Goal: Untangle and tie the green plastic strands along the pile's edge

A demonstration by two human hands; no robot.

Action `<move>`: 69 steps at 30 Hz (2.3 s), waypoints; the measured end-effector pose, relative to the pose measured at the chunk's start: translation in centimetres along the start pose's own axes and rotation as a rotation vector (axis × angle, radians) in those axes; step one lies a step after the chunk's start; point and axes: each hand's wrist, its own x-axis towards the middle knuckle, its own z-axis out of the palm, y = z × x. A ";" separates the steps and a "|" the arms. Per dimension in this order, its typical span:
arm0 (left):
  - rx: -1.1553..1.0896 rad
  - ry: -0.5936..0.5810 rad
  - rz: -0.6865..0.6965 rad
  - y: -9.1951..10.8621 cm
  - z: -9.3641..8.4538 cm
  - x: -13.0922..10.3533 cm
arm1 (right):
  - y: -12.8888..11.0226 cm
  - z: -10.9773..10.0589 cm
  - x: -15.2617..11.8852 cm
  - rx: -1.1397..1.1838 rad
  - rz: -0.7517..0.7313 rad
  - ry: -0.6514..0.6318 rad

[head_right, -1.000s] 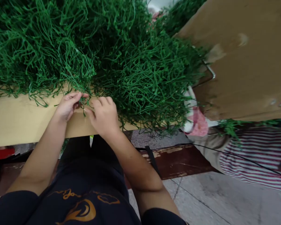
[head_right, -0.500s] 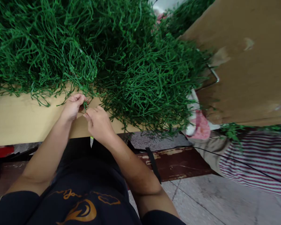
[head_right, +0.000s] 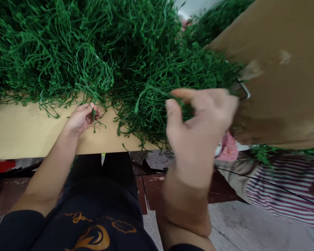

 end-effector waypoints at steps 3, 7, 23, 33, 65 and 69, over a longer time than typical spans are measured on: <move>0.015 -0.026 -0.020 0.0 0.1 0.2 | 1.6 -0.2 0.9 -0.187 -0.003 0.096; 0.012 -0.029 -0.027 0.0 0.0 0.4 | -2.0 3.0 -1.8 0.076 -0.197 -0.053; 0.005 0.037 -0.034 -0.1 0.8 0.2 | -7.7 8.1 -3.8 0.462 -0.278 -0.691; 0.051 0.072 0.019 0.6 0.4 0.6 | -6.2 1.0 -3.9 0.575 -0.480 -0.427; 0.373 -0.106 -0.009 -0.1 1.6 -1.1 | -5.6 7.0 -3.7 0.576 -0.062 -0.372; 0.446 -0.213 0.004 -0.4 1.0 -1.4 | -4.6 7.4 -3.1 0.747 0.111 -0.448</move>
